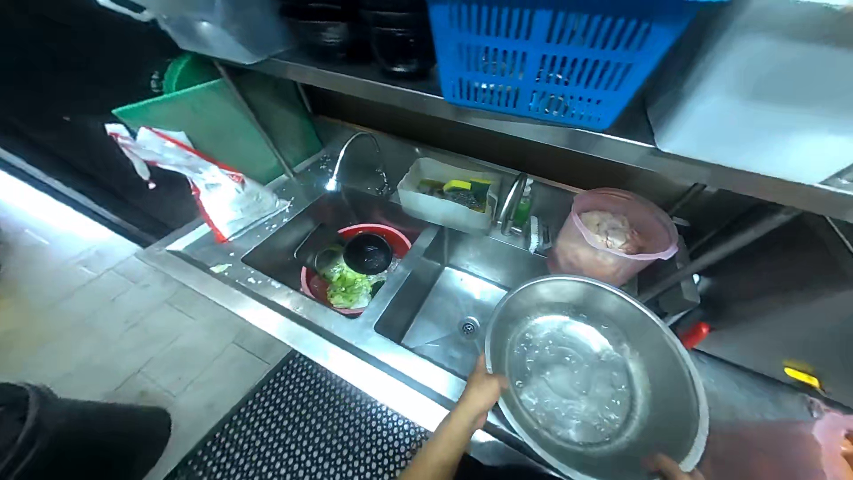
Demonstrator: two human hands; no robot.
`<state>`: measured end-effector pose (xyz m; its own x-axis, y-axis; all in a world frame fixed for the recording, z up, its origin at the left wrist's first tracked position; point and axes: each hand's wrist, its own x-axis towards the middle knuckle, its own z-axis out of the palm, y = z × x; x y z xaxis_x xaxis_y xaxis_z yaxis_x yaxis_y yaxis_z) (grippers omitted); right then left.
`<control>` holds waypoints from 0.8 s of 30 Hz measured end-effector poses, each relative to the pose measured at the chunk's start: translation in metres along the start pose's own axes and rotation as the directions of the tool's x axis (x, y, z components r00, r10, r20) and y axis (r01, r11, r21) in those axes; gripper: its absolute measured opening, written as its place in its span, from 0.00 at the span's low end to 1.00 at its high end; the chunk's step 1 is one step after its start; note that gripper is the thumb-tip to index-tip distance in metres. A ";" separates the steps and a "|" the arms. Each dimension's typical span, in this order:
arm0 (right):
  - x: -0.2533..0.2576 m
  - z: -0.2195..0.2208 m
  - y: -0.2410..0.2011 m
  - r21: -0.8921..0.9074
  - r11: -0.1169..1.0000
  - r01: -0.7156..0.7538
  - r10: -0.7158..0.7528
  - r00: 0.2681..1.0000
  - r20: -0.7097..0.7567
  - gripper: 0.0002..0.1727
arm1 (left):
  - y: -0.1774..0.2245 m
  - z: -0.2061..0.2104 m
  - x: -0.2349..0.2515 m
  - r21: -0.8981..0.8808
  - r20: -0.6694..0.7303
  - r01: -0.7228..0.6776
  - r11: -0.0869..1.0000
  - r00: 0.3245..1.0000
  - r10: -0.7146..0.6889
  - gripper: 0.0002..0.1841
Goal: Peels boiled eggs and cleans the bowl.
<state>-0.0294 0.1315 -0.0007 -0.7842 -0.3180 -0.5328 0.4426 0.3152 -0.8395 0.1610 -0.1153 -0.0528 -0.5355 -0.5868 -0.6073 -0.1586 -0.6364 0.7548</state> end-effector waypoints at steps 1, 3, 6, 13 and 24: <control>-0.003 0.006 -0.008 -0.007 0.999 0.050 -0.050 0.999 0.004 0.28 | 0.003 -0.004 -0.006 -0.043 -0.012 0.027 0.999 1.000 -0.028 0.46; -0.005 0.021 -0.030 -0.032 0.992 0.124 -0.123 0.992 0.041 0.37 | 0.012 -0.013 -0.018 -0.127 -0.027 0.073 0.989 0.997 -0.077 0.46; -0.013 0.053 -0.066 -0.117 0.984 0.135 -0.125 0.988 0.091 0.37 | 0.022 -0.033 -0.037 -0.258 -0.078 0.089 0.962 0.991 -0.112 0.47; -0.027 0.176 -0.140 -0.308 0.915 0.262 -0.171 0.941 0.293 0.35 | 0.050 -0.103 -0.062 -0.473 -0.322 -0.106 0.874 0.945 -0.060 0.44; -0.056 0.416 -0.220 -0.544 0.606 0.580 -0.240 0.786 0.571 0.34 | 0.128 -0.241 -0.030 -0.632 -0.336 -0.145 0.761 0.936 -0.100 0.22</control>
<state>0.0983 -0.2923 0.1699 -0.4739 -0.8355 -0.2782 -0.4237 0.4932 -0.7597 0.3567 -0.2998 0.0025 -0.2067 -0.6541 -0.7276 0.4811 -0.7155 0.5066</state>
